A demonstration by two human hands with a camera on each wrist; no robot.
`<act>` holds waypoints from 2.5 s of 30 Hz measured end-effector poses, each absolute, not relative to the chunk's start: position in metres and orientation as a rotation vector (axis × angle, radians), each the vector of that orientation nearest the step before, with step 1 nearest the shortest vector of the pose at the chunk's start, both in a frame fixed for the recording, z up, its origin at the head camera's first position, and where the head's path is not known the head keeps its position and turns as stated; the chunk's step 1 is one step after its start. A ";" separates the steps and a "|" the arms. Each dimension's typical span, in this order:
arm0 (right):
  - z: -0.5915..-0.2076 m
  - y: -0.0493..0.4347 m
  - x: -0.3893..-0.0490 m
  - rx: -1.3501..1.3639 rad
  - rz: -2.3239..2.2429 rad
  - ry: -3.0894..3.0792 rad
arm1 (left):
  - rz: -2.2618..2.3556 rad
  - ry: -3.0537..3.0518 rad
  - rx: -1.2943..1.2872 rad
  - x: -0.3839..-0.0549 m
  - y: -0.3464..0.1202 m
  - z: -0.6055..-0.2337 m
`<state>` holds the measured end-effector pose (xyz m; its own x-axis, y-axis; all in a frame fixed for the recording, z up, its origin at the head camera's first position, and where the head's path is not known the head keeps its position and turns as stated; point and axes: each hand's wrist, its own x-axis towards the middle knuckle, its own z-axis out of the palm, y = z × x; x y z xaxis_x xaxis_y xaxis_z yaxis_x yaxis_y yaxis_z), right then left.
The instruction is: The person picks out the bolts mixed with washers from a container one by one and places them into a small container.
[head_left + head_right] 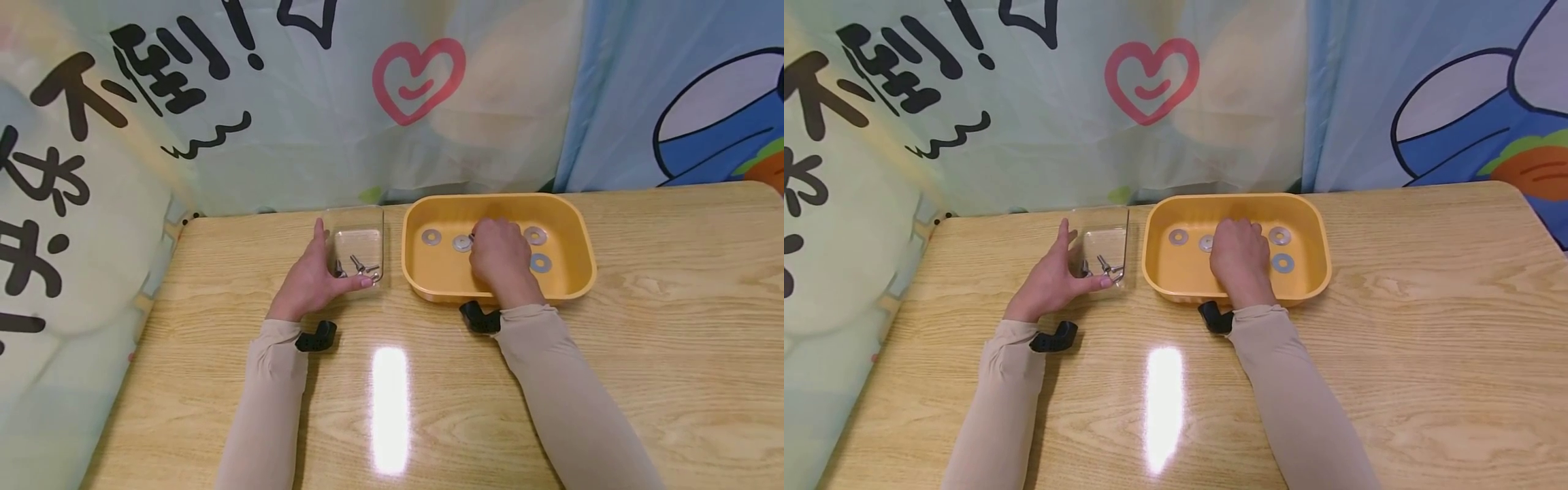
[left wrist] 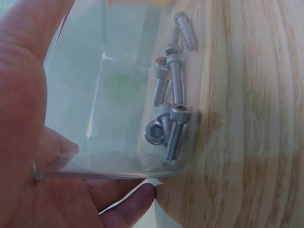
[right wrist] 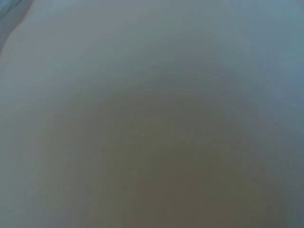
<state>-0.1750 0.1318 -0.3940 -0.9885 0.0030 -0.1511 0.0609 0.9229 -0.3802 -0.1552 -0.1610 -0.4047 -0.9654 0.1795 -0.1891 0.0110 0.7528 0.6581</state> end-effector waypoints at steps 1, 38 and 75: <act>-0.394 0.132 -0.175 0.046 -0.587 2.938 | 1.017 2.712 0.150 -0.155 -0.161 -0.405; -0.386 0.125 -0.172 0.041 -0.793 2.990 | 1.011 2.711 0.141 -0.154 -0.164 -0.405; -0.375 0.099 -0.164 -0.106 -0.988 3.051 | 1.056 2.700 0.165 -0.156 -0.163 -0.405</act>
